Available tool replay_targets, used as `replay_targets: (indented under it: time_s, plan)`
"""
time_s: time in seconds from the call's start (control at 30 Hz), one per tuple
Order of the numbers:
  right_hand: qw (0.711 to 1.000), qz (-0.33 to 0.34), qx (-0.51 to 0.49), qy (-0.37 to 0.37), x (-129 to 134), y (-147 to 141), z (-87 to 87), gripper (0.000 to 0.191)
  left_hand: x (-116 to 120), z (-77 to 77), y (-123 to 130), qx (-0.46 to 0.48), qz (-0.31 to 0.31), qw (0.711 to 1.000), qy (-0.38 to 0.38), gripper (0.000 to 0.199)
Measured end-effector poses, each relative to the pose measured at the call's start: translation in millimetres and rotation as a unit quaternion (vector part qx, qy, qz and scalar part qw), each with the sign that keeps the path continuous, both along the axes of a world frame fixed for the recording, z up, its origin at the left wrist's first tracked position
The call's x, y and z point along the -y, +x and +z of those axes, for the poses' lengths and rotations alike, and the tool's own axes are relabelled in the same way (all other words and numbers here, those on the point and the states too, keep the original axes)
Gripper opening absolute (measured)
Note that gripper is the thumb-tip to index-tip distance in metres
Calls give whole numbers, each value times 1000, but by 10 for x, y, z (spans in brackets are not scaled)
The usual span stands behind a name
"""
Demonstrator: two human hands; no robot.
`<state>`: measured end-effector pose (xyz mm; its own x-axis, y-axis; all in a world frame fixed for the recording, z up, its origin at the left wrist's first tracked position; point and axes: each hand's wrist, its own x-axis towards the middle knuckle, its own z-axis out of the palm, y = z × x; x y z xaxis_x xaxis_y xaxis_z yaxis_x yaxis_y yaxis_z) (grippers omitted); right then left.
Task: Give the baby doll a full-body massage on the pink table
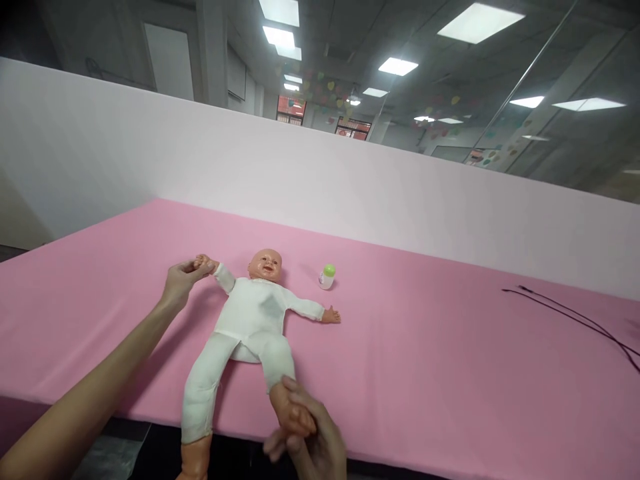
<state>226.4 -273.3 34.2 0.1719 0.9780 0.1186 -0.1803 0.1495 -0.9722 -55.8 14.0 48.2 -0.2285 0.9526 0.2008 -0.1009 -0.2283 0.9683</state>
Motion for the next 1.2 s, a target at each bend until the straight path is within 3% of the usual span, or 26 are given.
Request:
replay_targets:
  time_s: [0.13, 0.23, 0.33, 0.4, 0.5, 0.63, 0.73, 0.8, 0.87, 0.93, 1.07, 1.2]
  plan:
    - [994, 78, 79, -11, -729, -168, 339, 42, -12, 69, 379, -99, -82, 989, 74, 38]
    - [993, 81, 88, -25, -1283, -288, 376, 48, 9, -14, 546, -131, -169, 975, 60, 45]
    - [994, 77, 73, -30, -1548, -309, 374, 50, -11, -144, 567, -106, -223, 968, 35, 47]
    - [993, 85, 70, -32, -1489, -245, 386, 49, -76, -226, 499, -57, -216, 974, 30, 46]
    - [993, 100, 61, -29, -1097, -65, 282, 41, -227, -350, 316, 30, -104, 994, 5, 46]
    - [992, 128, 6, 1, -385, 126, -271, 50, -373, -521, 98, 89, 75, 992, -45, 47]
    - [991, 135, 6, -6, -30, 107, -704, 52, -364, -561, 86, 99, 109, 988, -53, 41]
    - [988, 152, -15, -7, 60, 42, -797, 54, -310, -521, 151, 115, 96, 988, -43, 40]
    - [986, 160, -41, -14, 30, -11, -678, 50, -228, -449, 249, 104, 76, 992, -15, 37]
    - [987, 152, -39, -35, -115, -34, -396, 48, -123, -384, 354, 60, 54, 996, 24, 33]
    - [997, 68, 20, -39, -683, -94, 191, 39, 103, -346, 510, -57, -7, 992, 112, 26]
    - [994, 59, 77, -59, -1287, -276, 354, 44, 262, -373, 560, -205, -94, 959, 169, 21]
